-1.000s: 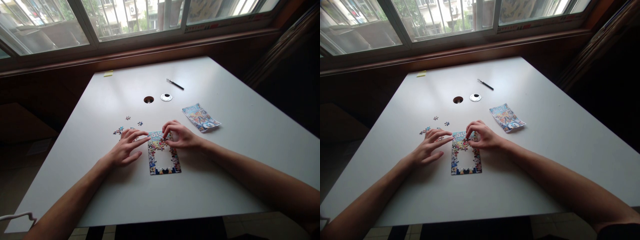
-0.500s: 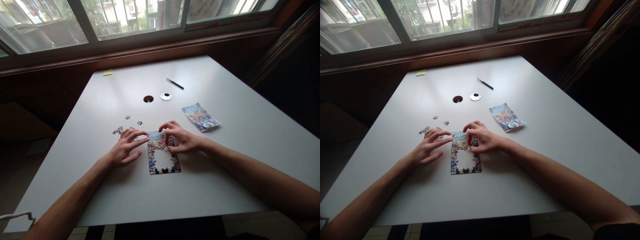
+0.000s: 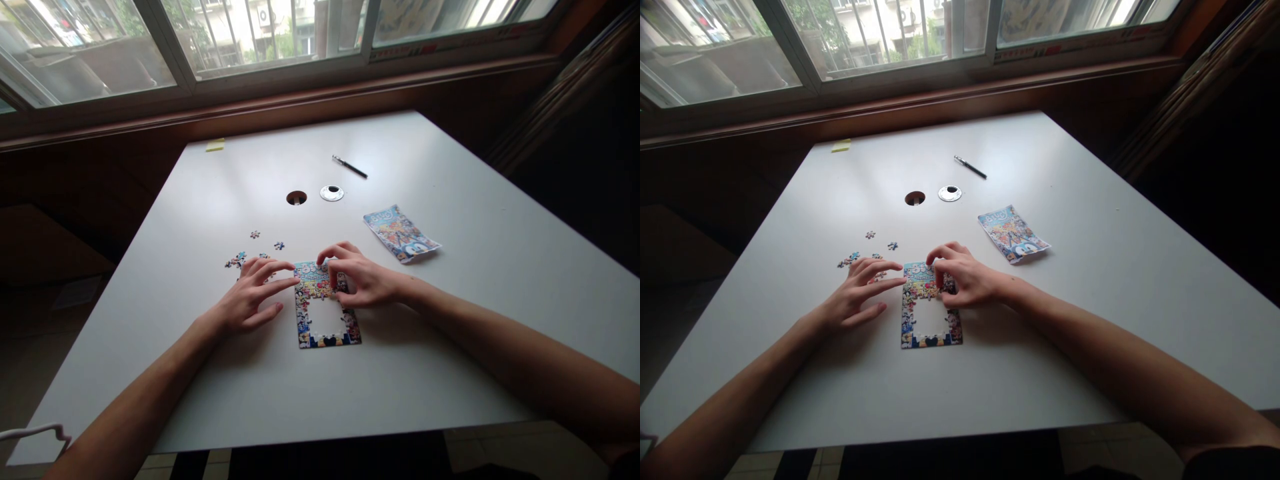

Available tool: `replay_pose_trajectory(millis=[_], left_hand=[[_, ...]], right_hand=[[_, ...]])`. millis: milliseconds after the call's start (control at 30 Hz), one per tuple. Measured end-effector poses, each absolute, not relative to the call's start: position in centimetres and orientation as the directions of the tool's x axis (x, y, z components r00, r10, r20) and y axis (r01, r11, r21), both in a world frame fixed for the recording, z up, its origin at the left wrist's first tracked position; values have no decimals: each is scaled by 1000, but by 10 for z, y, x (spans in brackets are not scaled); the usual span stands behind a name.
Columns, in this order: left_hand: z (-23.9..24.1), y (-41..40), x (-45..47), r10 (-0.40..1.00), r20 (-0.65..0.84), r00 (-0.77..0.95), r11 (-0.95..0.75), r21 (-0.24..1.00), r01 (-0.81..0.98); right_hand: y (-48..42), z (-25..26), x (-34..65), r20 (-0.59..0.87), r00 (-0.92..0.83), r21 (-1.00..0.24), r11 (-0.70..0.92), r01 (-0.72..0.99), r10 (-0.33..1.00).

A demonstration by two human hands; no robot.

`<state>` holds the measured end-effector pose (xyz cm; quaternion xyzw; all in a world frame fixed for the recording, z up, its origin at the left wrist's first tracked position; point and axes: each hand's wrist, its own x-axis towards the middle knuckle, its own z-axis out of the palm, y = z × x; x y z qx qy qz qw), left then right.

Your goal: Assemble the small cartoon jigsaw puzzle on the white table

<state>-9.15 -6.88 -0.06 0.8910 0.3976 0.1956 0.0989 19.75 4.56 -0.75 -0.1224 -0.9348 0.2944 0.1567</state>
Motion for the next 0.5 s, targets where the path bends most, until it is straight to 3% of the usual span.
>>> replay_pose_trajectory(millis=[500], left_hand=[[0,-69,-91,748,267,608,-663,344,665]], right_hand=[[45,-7,197,216,-926,-566,813,140,309]])
